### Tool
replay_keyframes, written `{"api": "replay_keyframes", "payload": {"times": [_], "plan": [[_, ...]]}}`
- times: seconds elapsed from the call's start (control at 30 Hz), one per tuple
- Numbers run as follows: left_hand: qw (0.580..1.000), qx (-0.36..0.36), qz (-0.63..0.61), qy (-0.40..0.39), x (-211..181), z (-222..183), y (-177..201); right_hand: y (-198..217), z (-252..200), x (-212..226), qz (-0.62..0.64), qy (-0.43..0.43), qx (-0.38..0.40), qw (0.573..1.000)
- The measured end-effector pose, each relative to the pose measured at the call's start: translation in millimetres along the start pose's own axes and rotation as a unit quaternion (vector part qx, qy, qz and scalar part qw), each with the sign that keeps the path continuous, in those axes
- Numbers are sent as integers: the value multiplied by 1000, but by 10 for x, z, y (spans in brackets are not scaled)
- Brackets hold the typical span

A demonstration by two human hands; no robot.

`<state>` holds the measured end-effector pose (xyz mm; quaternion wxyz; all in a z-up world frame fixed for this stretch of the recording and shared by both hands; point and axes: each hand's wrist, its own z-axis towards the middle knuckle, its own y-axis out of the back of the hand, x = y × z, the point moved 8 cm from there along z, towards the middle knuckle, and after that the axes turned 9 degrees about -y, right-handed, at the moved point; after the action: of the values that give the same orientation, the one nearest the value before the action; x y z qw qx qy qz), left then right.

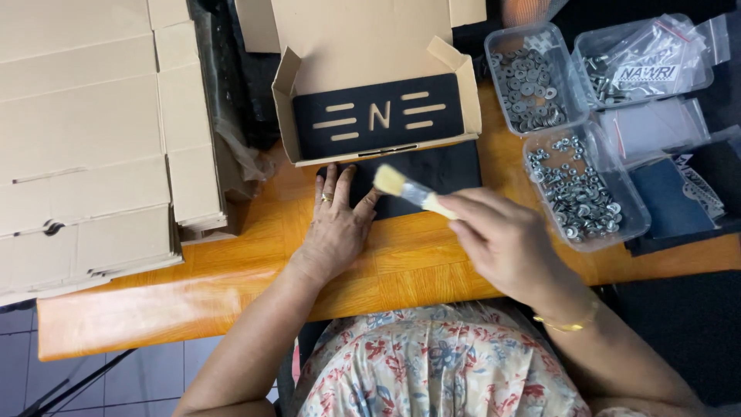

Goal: Folding a cardboard box, brushing a metal plate and a foam insert, and placing them inside the box for packaging.

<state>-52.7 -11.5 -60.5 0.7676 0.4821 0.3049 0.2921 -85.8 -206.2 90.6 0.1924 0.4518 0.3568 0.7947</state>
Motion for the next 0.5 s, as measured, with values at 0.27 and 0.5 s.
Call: {"api": "replay_keyframes", "payload": {"times": [0.27, 0.5], "plan": [[997, -16, -61, 45, 74, -29, -2, -641, -38, -536, -204, -25, 42, 978], [998, -1, -44, 37, 52, 19, 14, 391, -202, -899, -327, -299, 172, 880]]}}
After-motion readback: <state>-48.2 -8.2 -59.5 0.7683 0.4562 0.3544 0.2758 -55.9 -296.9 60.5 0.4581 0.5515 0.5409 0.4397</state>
